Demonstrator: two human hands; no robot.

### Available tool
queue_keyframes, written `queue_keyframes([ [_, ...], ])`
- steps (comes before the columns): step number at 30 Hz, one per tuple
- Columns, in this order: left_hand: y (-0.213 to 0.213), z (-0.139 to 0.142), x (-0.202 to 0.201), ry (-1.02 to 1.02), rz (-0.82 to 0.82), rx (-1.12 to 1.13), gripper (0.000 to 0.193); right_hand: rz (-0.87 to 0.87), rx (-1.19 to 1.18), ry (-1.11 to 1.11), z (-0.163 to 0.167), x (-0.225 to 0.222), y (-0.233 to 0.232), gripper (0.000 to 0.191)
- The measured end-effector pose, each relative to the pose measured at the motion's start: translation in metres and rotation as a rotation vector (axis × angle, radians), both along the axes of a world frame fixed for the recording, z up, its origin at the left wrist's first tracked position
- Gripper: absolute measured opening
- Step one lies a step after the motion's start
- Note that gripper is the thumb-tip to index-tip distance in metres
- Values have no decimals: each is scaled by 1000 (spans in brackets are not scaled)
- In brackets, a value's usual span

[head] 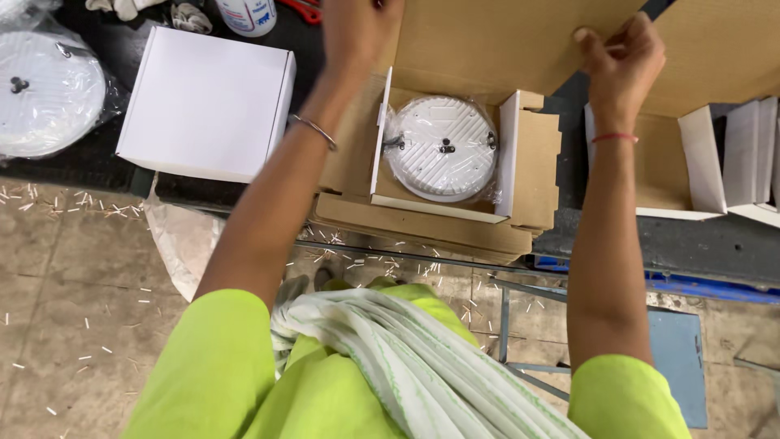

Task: The person folds flat cardboard blanks into open boxes on the workbench, inserts a white inner box liner, places a round light fixture wrapped in plastic into an assembled box, closes it with a white lid, and sets finished boxes aside while continuing to fold more boxes.

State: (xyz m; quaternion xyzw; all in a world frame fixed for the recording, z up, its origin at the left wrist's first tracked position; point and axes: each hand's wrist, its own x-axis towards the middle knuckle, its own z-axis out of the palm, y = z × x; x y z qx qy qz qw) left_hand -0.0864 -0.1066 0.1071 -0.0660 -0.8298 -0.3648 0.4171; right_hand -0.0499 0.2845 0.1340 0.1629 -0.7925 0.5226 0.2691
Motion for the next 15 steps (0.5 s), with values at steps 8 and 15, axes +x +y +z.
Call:
queue_keyframes([
  [8, 21, 25, 73, -152, -279, -49, 38, -94, 243, -12, 1, 90, -44, 14],
  [15, -53, 17, 135, -463, -1058, 91, 46, 365, 55, -442, 7, 168, -26, 48],
])
